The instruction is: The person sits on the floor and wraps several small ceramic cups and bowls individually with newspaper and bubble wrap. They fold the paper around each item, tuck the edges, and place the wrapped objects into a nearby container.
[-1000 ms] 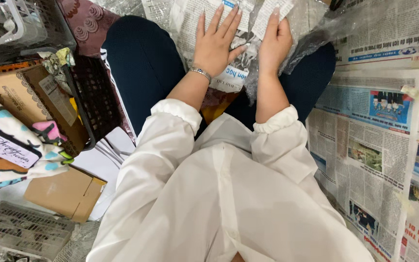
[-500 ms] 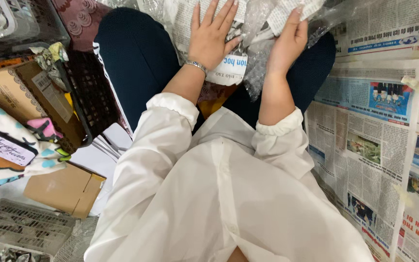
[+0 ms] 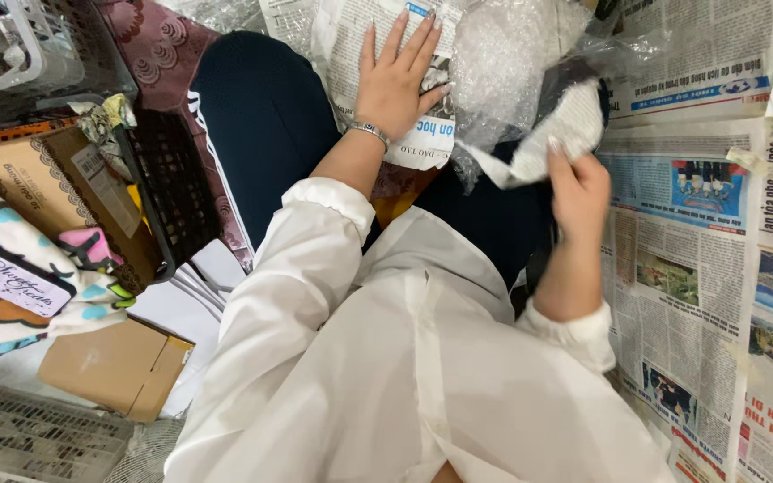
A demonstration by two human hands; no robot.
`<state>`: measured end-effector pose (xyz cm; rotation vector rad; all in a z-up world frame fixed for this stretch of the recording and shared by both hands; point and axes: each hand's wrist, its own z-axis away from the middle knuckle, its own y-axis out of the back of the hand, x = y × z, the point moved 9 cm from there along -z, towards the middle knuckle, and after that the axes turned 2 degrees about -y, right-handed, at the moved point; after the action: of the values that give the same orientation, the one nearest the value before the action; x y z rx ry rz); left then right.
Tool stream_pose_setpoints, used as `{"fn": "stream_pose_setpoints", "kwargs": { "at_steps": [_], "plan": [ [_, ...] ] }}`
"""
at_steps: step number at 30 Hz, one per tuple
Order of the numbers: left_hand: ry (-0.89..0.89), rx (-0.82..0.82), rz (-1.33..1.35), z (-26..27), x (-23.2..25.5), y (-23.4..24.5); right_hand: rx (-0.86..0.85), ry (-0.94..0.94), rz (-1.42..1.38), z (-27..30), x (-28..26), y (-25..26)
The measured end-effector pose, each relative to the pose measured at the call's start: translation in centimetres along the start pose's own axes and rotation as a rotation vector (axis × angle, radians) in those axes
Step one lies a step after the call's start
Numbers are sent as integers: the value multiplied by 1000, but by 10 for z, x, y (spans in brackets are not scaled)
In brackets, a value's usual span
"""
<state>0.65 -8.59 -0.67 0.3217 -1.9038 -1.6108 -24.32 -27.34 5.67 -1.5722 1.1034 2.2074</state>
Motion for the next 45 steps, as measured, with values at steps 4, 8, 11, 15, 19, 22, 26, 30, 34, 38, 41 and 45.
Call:
{"fn": "stream_pose_setpoints", "kwargs": {
  "at_steps": [4,8,11,15,19,22,26,30,34,38,41,45],
  "plan": [
    [-31,72,-22,2,-1,0,27,-58,175,39,-7,60],
    [-36,89,-20,0,0,-2,348,32,143,58,-32,150],
    [-23,93,-16,0,-1,-3,491,280,245,23,-80,150],
    [-2,57,-5,3,1,-4,210,574,501,-108,-159,-23],
    [-20,-38,-19,10,0,-5,-106,718,1038,-175,-192,-231],
    [75,-503,-20,10,-15,-41,2,1005,914,-132,-207,-281],
    [28,-72,-169,8,6,-21,-82,896,661,-88,-165,-261],
    [22,-141,17,-10,2,-29,169,785,759,-129,-157,-207],
    [7,-13,45,4,10,-12,313,701,750,-147,-134,-167],
    [40,-16,71,8,2,-3,81,618,643,-177,-110,-172],
    [-20,31,40,18,-1,3,2,584,533,-180,-90,-169],
    [-38,40,53,14,-8,4,-30,519,432,-184,-63,-164]
  ]
}}
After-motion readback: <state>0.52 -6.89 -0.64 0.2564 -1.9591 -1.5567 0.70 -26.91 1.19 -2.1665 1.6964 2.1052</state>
